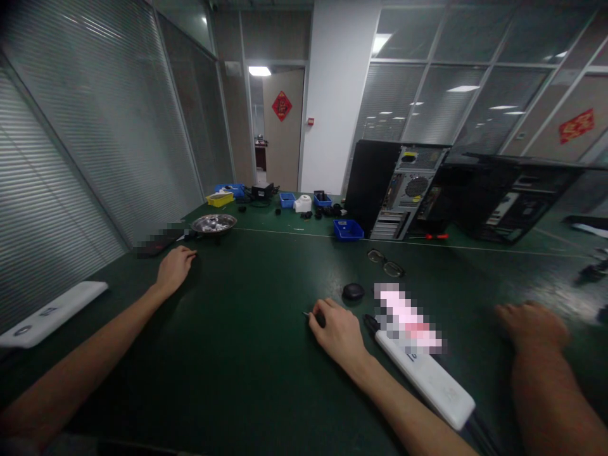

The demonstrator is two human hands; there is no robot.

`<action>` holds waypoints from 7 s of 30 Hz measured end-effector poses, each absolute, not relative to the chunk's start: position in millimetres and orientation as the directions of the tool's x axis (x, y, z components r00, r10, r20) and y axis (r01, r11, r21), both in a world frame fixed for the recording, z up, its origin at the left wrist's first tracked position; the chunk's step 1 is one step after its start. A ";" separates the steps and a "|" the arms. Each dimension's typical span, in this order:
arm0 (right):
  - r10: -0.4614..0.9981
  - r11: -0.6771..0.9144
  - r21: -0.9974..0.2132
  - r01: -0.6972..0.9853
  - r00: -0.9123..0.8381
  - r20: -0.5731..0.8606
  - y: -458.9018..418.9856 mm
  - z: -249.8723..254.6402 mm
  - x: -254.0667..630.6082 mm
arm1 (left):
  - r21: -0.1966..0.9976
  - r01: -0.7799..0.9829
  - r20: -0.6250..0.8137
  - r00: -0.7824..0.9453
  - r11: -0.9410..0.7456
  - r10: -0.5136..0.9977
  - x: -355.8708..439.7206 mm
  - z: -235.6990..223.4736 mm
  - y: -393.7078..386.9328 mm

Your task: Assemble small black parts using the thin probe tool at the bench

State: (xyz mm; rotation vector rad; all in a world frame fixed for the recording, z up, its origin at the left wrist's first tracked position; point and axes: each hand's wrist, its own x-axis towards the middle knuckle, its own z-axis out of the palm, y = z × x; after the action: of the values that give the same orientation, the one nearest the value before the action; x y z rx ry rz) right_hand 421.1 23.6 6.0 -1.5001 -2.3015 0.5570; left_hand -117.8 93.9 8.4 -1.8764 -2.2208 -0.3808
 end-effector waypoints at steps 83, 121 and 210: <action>0.779 0.601 -0.501 0.623 -0.595 0.196 18.9 8.6 378.5 | 0.777 0.575 -0.074 0.486 -0.255 0.871 122.1 41.9 20.3; 0.672 0.713 -0.500 0.491 -0.681 0.290 22.7 -2.0 378.9 | 0.723 0.497 0.090 0.621 -0.480 0.779 129.3 40.2 12.8; 0.773 0.627 -0.414 0.660 -0.591 0.231 22.5 -2.3 379.1 | 0.159 0.956 0.152 -0.269 0.245 0.951 -81.3 38.6 93.9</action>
State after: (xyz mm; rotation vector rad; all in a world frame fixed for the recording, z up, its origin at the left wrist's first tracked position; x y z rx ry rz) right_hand 379.1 22.5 -2.3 -1.1393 -2.4633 0.4023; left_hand -81.3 93.9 38.6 -1.8851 -2.4595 -0.3428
